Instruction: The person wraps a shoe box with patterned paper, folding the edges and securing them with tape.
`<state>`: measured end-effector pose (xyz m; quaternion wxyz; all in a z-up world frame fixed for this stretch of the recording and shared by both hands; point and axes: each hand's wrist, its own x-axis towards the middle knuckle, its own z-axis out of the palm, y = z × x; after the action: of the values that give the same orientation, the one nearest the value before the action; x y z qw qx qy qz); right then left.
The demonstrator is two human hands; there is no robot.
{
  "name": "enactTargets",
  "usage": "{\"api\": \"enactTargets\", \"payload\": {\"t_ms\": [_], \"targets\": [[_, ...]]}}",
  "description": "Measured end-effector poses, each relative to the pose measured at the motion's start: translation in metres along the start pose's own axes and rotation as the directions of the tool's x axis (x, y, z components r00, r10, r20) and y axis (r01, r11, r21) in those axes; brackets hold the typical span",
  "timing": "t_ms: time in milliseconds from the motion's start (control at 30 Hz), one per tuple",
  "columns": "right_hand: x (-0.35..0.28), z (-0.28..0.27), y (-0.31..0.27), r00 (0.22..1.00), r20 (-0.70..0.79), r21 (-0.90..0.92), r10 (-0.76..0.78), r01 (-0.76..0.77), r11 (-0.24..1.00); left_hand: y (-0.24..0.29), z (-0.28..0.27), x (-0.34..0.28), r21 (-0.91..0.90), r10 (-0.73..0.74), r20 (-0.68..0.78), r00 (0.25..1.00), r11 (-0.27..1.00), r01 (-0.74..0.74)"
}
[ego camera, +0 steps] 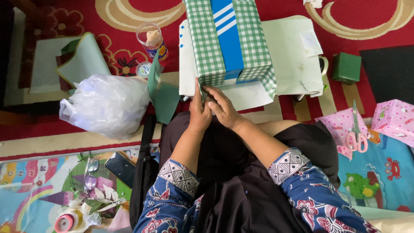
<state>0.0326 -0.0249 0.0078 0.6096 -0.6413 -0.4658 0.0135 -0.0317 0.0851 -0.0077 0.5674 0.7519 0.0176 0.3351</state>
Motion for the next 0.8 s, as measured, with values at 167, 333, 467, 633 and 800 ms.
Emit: {"api": "enactTargets", "payload": {"t_ms": [167, 333, 467, 633, 800], "targets": [[0.003, -0.002, -0.002, 1.000, 0.020, 0.019, -0.021, 0.021, 1.000, 0.005, 0.001, 0.004, 0.054, 0.029, -0.016, 0.999, 0.998, -0.028], [0.007, 0.000, -0.007, 0.999, 0.033, 0.020, -0.025, 0.024, 1.000, 0.010, -0.003, 0.007, 0.084, 0.046, 0.001, 0.999, 0.995, -0.046], [0.010, -0.004, -0.007, 0.997, 0.081, 0.002, -0.014, 0.013, 1.000, 0.013, -0.002, 0.006, 0.143, 0.093, 0.008, 0.996, 0.985, -0.094], [0.012, -0.006, -0.013, 0.995, 0.099, -0.020, 0.013, -0.011, 1.000, 0.016, -0.002, 0.007, 0.183, 0.123, 0.023, 0.992, 0.975, -0.125], [0.003, -0.016, -0.021, 0.988, 0.148, -0.118, 0.053, -0.035, 0.992, 0.017, 0.004, 0.002, 0.198, 0.138, 0.056, 0.989, 0.969, -0.147]]}}
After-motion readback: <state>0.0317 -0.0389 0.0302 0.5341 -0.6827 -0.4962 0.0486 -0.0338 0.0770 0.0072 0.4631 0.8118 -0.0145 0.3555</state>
